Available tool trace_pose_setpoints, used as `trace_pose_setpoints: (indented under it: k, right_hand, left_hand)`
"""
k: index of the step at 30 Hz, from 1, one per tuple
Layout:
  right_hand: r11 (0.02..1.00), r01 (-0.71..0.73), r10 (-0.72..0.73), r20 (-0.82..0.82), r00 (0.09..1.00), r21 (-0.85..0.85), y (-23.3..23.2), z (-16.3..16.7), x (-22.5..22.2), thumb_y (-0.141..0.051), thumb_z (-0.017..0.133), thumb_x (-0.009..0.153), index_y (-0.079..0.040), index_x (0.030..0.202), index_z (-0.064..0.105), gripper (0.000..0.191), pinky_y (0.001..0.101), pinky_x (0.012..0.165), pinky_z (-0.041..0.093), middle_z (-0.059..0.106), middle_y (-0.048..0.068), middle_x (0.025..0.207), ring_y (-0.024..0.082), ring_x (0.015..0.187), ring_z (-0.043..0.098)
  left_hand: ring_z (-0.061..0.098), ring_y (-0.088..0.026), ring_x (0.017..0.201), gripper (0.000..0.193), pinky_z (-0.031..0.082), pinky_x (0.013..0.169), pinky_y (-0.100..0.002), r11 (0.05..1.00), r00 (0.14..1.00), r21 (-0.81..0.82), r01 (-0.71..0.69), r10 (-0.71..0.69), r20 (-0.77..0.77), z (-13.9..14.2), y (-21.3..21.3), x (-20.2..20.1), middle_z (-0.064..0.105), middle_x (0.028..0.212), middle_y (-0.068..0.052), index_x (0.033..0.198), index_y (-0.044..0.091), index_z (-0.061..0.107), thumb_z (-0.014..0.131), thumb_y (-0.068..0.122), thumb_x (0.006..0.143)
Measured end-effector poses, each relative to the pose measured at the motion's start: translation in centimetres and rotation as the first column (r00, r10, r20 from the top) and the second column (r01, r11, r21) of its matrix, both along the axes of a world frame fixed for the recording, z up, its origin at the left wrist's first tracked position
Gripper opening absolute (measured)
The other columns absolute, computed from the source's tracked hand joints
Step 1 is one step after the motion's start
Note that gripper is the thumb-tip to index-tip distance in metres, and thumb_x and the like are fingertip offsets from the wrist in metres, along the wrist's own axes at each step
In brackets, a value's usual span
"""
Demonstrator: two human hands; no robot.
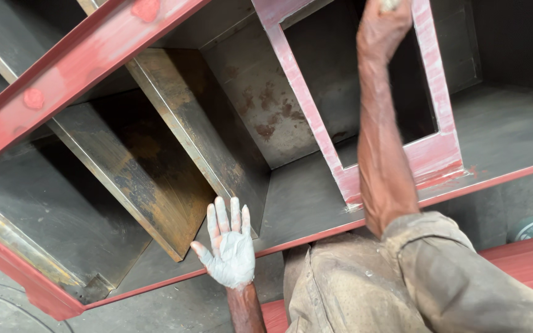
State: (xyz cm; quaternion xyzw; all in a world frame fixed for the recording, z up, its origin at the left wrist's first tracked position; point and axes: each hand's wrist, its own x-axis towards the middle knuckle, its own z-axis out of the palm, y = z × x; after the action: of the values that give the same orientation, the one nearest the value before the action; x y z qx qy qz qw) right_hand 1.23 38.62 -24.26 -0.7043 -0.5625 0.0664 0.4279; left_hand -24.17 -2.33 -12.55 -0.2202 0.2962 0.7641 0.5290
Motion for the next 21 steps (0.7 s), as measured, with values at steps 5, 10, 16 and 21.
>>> trace_pose_setpoints:
  k: [5,10,16,21]
  right_hand:
    - [0.921,-0.390,0.169,-0.881,0.442,-0.019,-9.2,7.5,1.7,-0.003,0.068,0.110,0.001,0.150,0.046,0.046,0.0370,0.069,0.058,0.065,0.014,0.123,0.022,0.096,0.068]
    - [0.759,-0.620,-0.277,-0.960,-0.030,-0.200,-20.8,12.9,0.9,-0.009,0.072,0.093,-0.007,0.157,0.036,0.073,0.0394,0.094,0.065,0.061,0.011,0.139,0.025,0.123,0.066]
    - [0.553,-0.781,-0.476,-0.879,-0.011,-0.290,-26.9,10.2,3.0,-0.007,0.077,0.099,-0.009,0.154,0.045,0.064,0.0348,0.063,0.054,0.065,0.009,0.126,0.022,0.104,0.066]
    - [0.401,-0.677,-0.075,-0.759,0.647,-0.617,-20.4,11.6,12.0,-0.010,0.073,0.093,0.001,0.132,0.063,0.041,0.0318,0.086,0.061,0.073,0.009,0.118,0.017,0.102,0.071]
  left_hand:
    - [0.015,-0.040,0.162,0.091,0.006,0.133,-0.057,0.986,0.999,0.165,0.026,-0.019,-0.042,0.8,4.8,0.9,0.026,0.172,-0.013,0.162,0.005,0.030,0.057,0.062,0.098]
    - [0.018,-0.040,0.164,0.086,0.009,0.138,-0.058,0.920,0.999,0.392,-0.020,0.029,-0.017,2.1,12.7,3.4,0.026,0.173,-0.014,0.165,0.007,0.031,0.054,0.062,0.103]
    - [0.014,-0.041,0.161,0.091,0.008,0.134,-0.056,0.850,0.980,0.500,-0.165,0.084,0.180,5.5,18.5,7.6,0.019,0.174,-0.014,0.167,0.010,0.024,0.048,0.067,0.101]
    - [0.014,-0.041,0.162,0.090,0.008,0.136,-0.057,0.801,0.988,0.578,-0.156,0.115,0.108,6.1,18.5,8.0,0.019,0.175,-0.015,0.167,0.011,0.023,0.046,0.068,0.102]
